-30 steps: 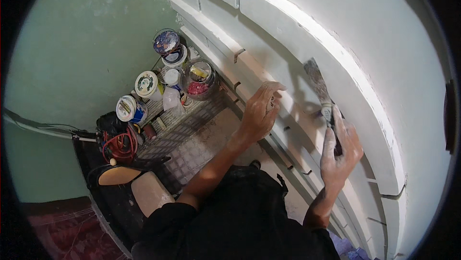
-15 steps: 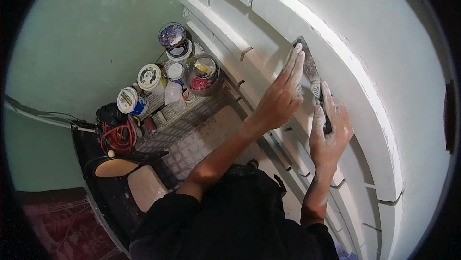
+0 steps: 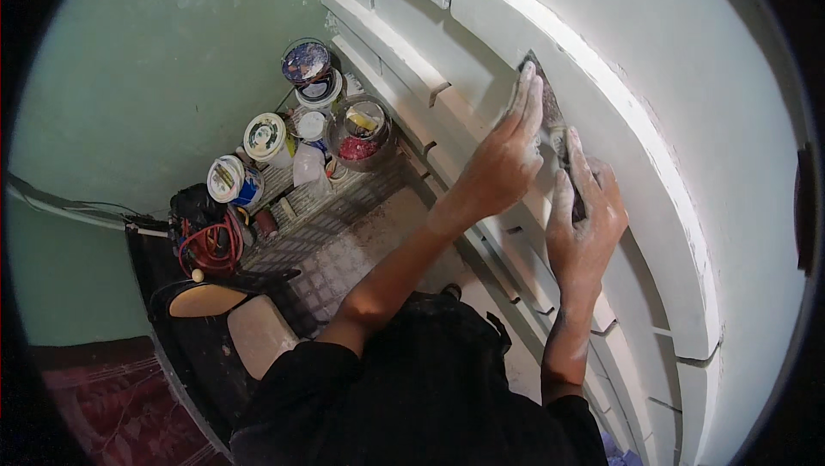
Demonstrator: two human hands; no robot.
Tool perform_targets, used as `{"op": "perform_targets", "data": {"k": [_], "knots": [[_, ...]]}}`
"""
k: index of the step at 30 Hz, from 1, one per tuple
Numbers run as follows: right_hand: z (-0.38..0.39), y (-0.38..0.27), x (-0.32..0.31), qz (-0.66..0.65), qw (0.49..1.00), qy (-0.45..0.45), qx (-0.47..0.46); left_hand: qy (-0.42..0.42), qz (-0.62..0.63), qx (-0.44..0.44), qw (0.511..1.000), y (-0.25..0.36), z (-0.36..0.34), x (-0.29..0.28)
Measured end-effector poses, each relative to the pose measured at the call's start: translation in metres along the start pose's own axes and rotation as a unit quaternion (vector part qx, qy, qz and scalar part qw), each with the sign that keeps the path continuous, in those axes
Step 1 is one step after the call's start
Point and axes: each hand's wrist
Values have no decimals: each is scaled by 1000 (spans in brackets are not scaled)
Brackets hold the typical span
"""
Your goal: Applying white putty or plaster to a grooved concrete wall using a metal scraper.
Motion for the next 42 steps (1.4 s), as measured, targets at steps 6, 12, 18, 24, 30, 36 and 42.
{"op": "perform_targets", "data": {"k": [6,12,18,24,30,36,42], "knots": [[0,-8,4,-2,1000,-9,8,-5,7,-47,999,0,1,-8],[1,-12,4,-7,1000,-8,18,0,-19,-5,1000,-1,1,-6],[0,-6,13,-20,1000,15,-10,-9,12,-30,999,-3,1,-12],[7,-12,0,-21,999,-17,29,-26,-7,6,1000,1,6,-5],[4,-1,17,-41,999,16,-8,-6,-27,12,1000,-7,2,-11],[13,-2,5,-16,1000,7,9,-37,-17,2,999,4,9,-2],[2,-1,19,-44,999,0,15,-15,-7,-15,1000,-16,4,-6]]}}
Point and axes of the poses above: each hand's wrist, its own z-axis away from the middle knuckle, its own x-axis out of the palm, y = z × x
